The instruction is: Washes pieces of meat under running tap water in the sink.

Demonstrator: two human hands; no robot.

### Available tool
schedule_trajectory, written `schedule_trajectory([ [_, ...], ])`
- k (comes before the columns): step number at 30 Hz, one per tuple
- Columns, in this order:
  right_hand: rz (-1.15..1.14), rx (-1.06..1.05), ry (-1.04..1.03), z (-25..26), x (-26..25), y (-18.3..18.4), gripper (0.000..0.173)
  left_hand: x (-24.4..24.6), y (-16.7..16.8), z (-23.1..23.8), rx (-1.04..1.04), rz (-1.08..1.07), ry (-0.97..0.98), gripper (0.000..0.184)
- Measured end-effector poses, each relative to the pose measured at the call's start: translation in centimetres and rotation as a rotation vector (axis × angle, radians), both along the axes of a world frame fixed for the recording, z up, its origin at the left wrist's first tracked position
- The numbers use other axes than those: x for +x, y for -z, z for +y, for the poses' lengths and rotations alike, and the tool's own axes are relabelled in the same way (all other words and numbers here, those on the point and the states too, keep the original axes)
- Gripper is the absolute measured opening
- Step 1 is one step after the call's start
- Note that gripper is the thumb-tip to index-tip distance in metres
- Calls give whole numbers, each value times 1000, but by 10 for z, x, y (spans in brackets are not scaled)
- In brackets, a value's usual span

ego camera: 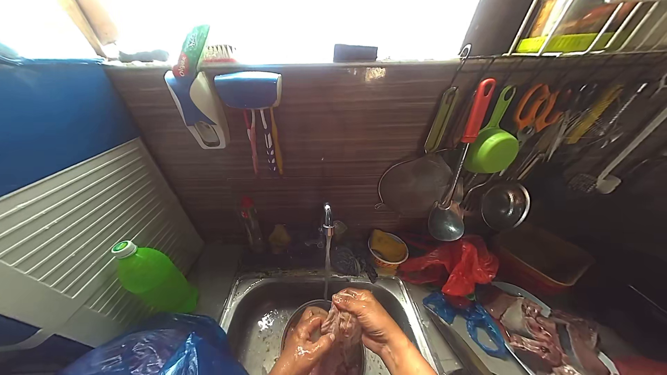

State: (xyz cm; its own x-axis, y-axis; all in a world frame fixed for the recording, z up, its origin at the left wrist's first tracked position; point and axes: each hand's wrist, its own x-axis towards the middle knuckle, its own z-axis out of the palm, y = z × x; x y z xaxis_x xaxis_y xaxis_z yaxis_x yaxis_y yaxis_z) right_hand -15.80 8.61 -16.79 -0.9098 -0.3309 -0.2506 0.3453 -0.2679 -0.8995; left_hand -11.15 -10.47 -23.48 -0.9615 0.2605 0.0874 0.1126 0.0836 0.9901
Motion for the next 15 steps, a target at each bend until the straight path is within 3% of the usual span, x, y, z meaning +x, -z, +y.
schedule_trajectory([
  [2,9,-3,-9,-3,-2,-1,15,-3,-2,3,68,-64,-3,19],
  [7,82,90,11,-2,-28,-4,18,-29,-20,4,269,-160,-254,7],
  [12,381,505,-166,10,-61,-5,21,-73,-48,7,256,-118,-265,6],
  [15,508,644,-260,6,-64,-19,56,-89,-66,15,141,-87,-128,5],
])
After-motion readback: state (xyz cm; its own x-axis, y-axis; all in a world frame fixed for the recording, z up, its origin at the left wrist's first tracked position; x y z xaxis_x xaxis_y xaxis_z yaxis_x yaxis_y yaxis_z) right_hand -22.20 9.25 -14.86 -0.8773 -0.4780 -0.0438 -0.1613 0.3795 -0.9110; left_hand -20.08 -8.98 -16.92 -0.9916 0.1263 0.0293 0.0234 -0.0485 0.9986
